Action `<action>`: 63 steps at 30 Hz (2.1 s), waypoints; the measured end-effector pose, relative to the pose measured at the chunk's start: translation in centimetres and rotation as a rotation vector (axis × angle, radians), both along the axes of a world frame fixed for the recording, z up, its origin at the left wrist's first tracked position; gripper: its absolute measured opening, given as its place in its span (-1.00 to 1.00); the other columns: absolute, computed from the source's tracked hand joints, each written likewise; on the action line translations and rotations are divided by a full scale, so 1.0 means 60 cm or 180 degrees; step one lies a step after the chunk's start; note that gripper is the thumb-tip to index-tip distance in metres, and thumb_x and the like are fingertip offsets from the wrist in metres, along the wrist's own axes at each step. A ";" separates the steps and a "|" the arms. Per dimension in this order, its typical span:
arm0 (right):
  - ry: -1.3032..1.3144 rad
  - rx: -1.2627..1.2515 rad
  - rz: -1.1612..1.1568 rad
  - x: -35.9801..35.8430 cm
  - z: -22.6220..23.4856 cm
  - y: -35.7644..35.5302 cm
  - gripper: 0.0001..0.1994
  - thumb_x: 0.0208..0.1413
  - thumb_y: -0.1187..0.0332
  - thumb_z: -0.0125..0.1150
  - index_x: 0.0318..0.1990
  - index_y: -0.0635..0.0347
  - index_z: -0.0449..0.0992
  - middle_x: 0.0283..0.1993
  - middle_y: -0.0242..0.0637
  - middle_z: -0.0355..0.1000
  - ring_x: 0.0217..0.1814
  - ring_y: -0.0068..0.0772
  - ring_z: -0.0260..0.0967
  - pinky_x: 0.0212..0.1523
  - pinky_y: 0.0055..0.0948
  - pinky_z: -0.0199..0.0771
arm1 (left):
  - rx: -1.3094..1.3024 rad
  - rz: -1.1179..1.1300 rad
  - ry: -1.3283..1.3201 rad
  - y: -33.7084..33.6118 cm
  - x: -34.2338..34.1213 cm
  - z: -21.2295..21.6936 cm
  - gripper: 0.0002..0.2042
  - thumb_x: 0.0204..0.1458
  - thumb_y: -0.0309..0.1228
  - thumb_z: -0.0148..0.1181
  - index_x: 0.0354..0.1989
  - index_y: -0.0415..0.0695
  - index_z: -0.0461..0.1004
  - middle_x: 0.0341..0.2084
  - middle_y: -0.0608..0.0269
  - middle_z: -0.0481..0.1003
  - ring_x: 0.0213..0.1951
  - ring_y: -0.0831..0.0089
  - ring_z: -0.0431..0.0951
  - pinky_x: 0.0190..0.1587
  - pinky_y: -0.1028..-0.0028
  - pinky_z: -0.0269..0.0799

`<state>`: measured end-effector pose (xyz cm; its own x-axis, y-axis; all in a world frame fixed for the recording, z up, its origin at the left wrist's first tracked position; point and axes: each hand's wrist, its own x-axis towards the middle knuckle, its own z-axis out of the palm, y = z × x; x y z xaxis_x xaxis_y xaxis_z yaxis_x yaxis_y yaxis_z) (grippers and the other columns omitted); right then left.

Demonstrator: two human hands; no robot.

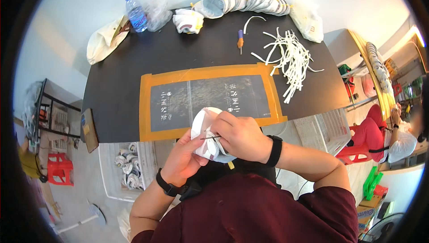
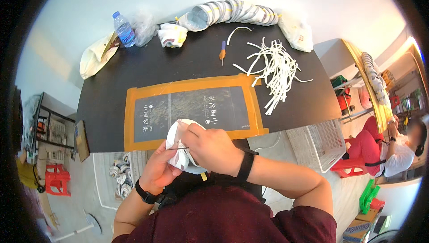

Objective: Lacing a shoe upper in a manufacturing workshop environment.

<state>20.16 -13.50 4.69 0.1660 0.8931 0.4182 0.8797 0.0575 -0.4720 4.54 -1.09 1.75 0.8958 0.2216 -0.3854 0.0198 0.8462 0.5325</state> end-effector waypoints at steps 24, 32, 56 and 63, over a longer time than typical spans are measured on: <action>0.2411 -0.0255 -0.0245 0.044 0.018 -0.001 -0.79 0.21 0.27 0.18 -0.16 0.22 0.45 -0.31 -0.33 0.45 -0.24 -0.55 0.37 -0.22 -0.51 0.40 | 0.0941 0.0489 -0.0142 0.042 -0.053 0.008 -0.68 0.14 -0.40 0.15 0.07 -0.16 0.38 -0.17 0.14 0.52 -0.29 0.44 0.53 -0.43 0.51 0.44; 0.3345 -0.0598 0.0073 0.028 0.009 -0.025 -0.78 0.23 0.23 0.19 -0.29 0.22 0.43 -0.37 -0.42 0.37 -0.45 -0.68 0.36 -0.58 -0.61 0.35 | 0.1107 0.0564 0.0003 0.034 -0.055 0.003 -0.63 0.13 -0.40 0.16 0.11 -0.15 0.34 -0.03 0.07 0.49 -0.06 0.27 0.58 -0.15 0.32 0.62; 0.3687 -0.0624 -0.0084 0.030 -0.026 -0.026 -0.90 0.23 0.40 0.15 -0.25 0.25 0.49 -0.29 -0.50 0.43 -0.21 -0.73 0.29 -0.13 -0.60 0.35 | 0.1677 0.0761 -0.0277 0.014 -0.060 0.000 -0.43 0.07 -0.35 0.23 0.26 -0.18 0.21 0.03 -0.03 0.47 -0.08 0.25 0.60 -0.33 0.46 0.61; 0.3821 -0.0458 -0.0514 0.033 -0.052 -0.022 -0.88 0.27 0.38 0.09 -0.20 0.24 0.47 -0.19 -0.45 0.44 -0.10 -0.65 0.31 -0.01 -0.54 0.33 | 0.2054 0.0954 -0.0148 0.015 -0.055 -0.013 -0.52 0.11 -0.33 0.19 0.20 -0.15 0.29 -0.08 0.01 0.54 -0.30 0.50 0.57 -0.56 0.64 0.32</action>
